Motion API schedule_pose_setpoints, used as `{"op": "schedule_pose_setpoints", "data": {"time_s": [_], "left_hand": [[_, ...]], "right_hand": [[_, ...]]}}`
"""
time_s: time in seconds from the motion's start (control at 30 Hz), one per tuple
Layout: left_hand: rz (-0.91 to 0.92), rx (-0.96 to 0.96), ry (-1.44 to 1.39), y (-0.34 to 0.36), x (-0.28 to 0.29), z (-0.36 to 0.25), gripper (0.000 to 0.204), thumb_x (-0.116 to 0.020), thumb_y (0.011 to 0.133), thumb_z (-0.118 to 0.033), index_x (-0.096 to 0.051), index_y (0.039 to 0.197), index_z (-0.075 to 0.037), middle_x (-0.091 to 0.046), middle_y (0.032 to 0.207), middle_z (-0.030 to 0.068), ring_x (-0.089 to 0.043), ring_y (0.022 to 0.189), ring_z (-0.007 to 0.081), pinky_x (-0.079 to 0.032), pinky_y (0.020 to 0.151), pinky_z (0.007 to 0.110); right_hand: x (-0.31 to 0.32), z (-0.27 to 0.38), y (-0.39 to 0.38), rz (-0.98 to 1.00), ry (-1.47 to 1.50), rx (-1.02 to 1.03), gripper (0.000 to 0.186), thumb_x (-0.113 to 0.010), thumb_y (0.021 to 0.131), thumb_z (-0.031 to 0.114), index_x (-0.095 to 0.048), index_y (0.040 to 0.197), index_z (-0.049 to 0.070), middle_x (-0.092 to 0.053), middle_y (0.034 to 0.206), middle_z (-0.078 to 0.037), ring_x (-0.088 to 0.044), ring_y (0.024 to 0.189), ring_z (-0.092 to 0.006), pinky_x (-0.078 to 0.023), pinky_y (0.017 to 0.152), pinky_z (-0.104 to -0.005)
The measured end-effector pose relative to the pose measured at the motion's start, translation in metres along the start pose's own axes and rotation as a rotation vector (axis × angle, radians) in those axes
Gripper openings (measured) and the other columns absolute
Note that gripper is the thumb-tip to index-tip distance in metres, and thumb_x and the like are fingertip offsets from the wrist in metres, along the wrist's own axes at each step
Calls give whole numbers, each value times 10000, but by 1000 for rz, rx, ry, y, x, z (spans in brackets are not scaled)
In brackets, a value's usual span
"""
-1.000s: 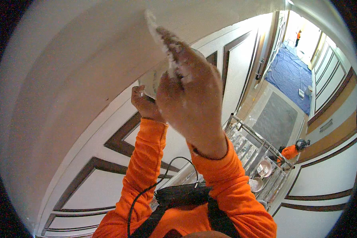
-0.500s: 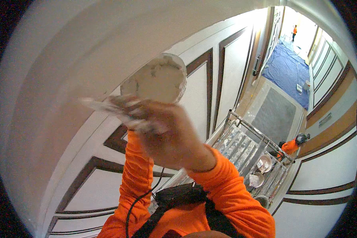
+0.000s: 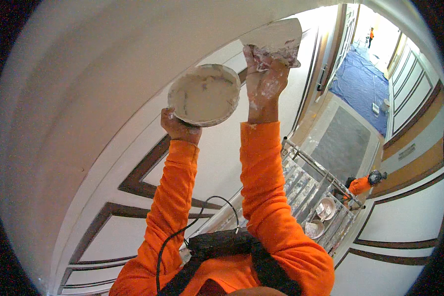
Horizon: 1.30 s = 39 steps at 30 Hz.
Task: The person applies joint compound to a ceiling and wall joint using a putty knife and a mud pan while standing on scaffolding.
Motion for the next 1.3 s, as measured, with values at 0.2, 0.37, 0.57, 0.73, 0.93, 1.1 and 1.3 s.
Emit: {"op": "schedule_pose_setpoints", "data": {"time_s": [0.2,0.37,0.57,0.73,0.93,1.1,1.3], "left_hand": [[13,-51,11,-9,16,-28,560,-524,620,-326,-538,1126,-84,-543,1140,94,-518,1030,274,-417,884,447],[38,-92,-9,-39,15,-53,587,-523,620,-338,-527,1150,-85,-537,1163,102,-510,1057,287,-397,921,450],[32,-115,-32,-75,42,-94,618,-521,623,-325,-497,1182,-65,-518,1194,126,-492,1096,311,-388,938,466],[31,-141,-39,-118,49,-120,637,-516,626,-313,-482,1204,-49,-514,1195,133,-490,1101,315,-390,943,471],[99,-161,-37,-142,52,-129,652,-503,633,-315,-468,1227,-48,-507,1213,142,-476,1126,317,-398,936,482],[-68,-188,-8,-151,63,-123,613,-488,640,-321,-500,1191,-51,-539,1164,131,-518,1072,316,-417,919,482],[-127,-207,-13,-147,56,-108,560,-491,645,-322,-525,1151,-83,-549,1137,107,-518,1062,281,-423,911,453]], "right_hand": [[-22,-26,-58,-32,-9,-46,411,-532,702,21,-501,1106,89,-531,1084,-115,-543,998,-307,-455,887,-515],[-51,-43,-104,-98,-10,-33,391,-504,694,-19,-523,1071,84,-564,1048,-109,-573,949,-289,-500,850,-457],[-83,-69,-161,-51,36,-49,327,-537,730,-17,-519,1051,45,-574,1015,-108,-602,873,-273,-514,822,-436],[-100,-86,-208,-76,-62,-98,276,-561,790,17,-531,1064,28,-576,1027,-104,-598,884,-266,-513,812,-440],[-114,-90,-262,175,-366,-127,319,-541,801,-5,-530,1116,44,-574,1069,-77,-567,985,-233,-478,860,-443],[-108,-42,-238,195,-526,174,305,-556,819,30,-528,1121,1,-595,1043,-93,-595,883,-181,-486,777,-286],[-138,-7,-177,240,-1082,633,372,-529,854,137,-490,1179,-39,-509,1213,-187,-464,1155,-323,-380,964,-408]]}}
Point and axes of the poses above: each hand's wrist, its own y-axis towards the middle knuckle, its own x-axis out of the back of the hand, z = x × y, the point moved 7 cm from there along y, towards the middle knuckle
